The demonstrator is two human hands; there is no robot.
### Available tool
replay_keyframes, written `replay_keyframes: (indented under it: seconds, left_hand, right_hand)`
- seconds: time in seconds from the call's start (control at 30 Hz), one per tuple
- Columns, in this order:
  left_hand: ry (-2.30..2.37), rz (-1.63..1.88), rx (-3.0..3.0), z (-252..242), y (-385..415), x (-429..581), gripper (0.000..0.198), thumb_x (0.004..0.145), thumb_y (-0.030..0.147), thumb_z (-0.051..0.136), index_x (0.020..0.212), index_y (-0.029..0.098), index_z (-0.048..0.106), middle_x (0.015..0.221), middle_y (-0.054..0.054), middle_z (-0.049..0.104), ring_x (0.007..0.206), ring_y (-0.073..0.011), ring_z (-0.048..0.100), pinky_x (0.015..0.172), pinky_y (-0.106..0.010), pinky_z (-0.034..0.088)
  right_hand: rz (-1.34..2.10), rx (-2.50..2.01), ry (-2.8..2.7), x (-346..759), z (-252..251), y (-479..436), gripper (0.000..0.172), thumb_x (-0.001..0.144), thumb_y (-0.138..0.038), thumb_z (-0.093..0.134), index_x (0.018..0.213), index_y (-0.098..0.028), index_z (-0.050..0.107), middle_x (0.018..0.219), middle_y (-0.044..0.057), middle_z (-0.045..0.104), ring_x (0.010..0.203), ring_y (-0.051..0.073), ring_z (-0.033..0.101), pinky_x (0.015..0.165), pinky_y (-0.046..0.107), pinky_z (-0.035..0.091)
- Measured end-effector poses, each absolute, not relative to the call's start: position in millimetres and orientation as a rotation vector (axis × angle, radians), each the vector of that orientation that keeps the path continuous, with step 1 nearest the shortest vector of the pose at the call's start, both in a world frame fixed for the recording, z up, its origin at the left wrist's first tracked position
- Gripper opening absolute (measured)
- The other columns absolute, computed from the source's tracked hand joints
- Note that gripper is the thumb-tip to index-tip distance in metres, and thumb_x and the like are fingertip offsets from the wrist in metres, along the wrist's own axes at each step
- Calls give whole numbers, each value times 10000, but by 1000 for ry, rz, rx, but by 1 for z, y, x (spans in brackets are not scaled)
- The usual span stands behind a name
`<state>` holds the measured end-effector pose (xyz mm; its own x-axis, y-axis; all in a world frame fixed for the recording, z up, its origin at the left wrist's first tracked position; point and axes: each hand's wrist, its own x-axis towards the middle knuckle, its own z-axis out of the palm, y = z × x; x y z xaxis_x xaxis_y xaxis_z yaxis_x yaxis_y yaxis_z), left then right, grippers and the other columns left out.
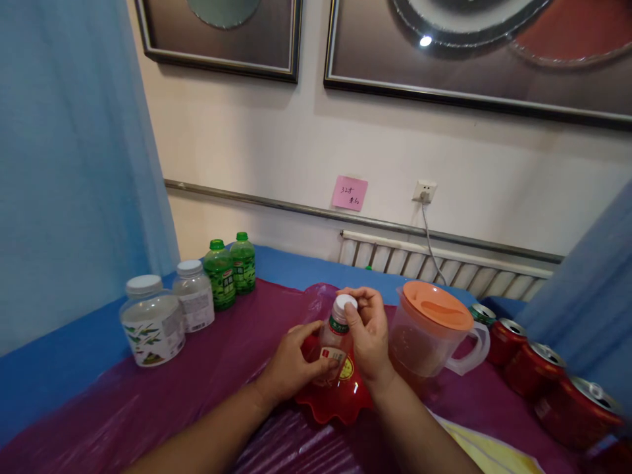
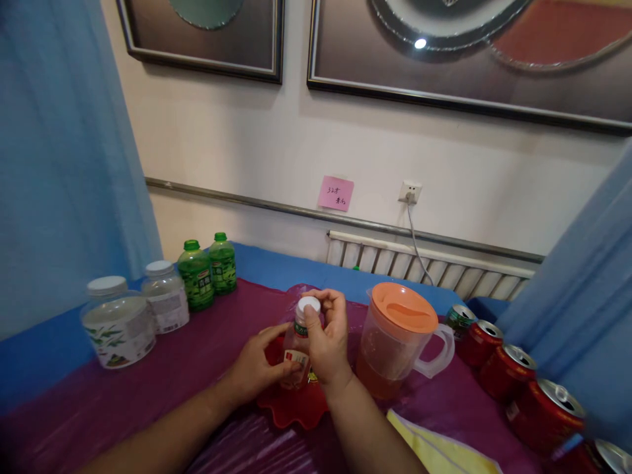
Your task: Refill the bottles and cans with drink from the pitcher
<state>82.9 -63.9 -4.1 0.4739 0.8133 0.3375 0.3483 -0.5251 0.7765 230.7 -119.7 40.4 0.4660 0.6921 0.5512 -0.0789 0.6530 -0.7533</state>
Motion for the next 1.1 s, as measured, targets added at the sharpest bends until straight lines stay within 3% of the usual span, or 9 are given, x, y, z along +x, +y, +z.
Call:
replay_keyframes:
  seconds: [0.2, 0.37, 0.43, 0.57, 0.7, 0.87, 1.0, 1.1]
  left_hand:
    - [919, 931, 2100, -5, -64, 83, 664, 652, 459, 837, 1254, 211, 703, 1267, -104, 733, 1167, -325, 668, 1066, -482, 495]
    - [917, 1001, 2084, -8, -60, 82, 691, 626, 548, 853, 1214, 211, 718, 1252, -121, 740, 1170, -343, 671, 1058, -500, 506]
    - [921, 1058, 2073, -9, -55, 82, 690, 626, 580, 843, 1197, 211, 722, 1245, -128, 742, 1169, -349, 675, 1049, -505, 513]
    - [900, 1163, 2064, -9, -47, 84, 713, 663, 619, 805, 1229, 200, 698, 1253, -135, 732, 1170, -347, 673, 1039, -507, 520]
    - [830, 1214, 2082, -5, -48, 83, 724, 704, 632, 779, 1285, 217, 660, 1291, -117, 708, 1198, -330, 656, 1065, -487, 504]
    - [670, 1274, 2028, 4, -53, 76, 674, 880, 623, 584, 1398, 191, 570, 1416, -131, 624, 1317, -314, 578, 1145, -469, 434]
    - [698, 1308, 1882, 7, -47, 77, 620, 905, 619, 538, 1318, 163, 612, 1366, -138, 658, 1287, -304, 599, 1136, -463, 448]
    - [745, 1295, 1807, 5, -42, 81, 600, 889, 623, 560, 1260, 158, 640, 1313, -139, 691, 1238, -296, 636, 1100, -454, 486]
  right_hand:
    - [513, -782, -958, 228, 39, -114, 347, 863, -427, 737, 1035, -246, 496, 1051, 47, 671, 954, 179, 638, 866, 357, 499]
    - [400, -938, -1090, 229, 41, -118, 547, 771, -371, 809, 1219, -225, 532, 1159, 77, 655, 1036, 209, 629, 926, 365, 488]
    - [327, -1031, -1197, 231, 43, -120, 477, 791, -366, 776, 1200, -213, 582, 1144, 78, 666, 1032, 222, 620, 931, 376, 472]
    - [241, -1217, -1332, 234, 52, -122, 239, 834, -427, 724, 902, -207, 660, 862, 26, 653, 823, 204, 567, 749, 336, 444]
    - [315, -1172, -1311, 236, 65, -128, 234, 822, -434, 740, 895, -220, 682, 825, 0, 653, 783, 183, 542, 723, 309, 430]
    - [461, -1021, -1164, 235, 79, -131, 325, 772, -486, 780, 922, -212, 688, 871, 6, 679, 804, 177, 584, 781, 319, 473]
    - [553, -1037, -1075, 237, 90, -135, 353, 704, -508, 810, 841, -207, 688, 785, -10, 675, 732, 161, 583, 726, 309, 493]
    - [518, -1051, -1053, 255, 108, -152, 401, 715, -551, 802, 890, -200, 722, 831, 9, 715, 762, 170, 618, 726, 312, 514]
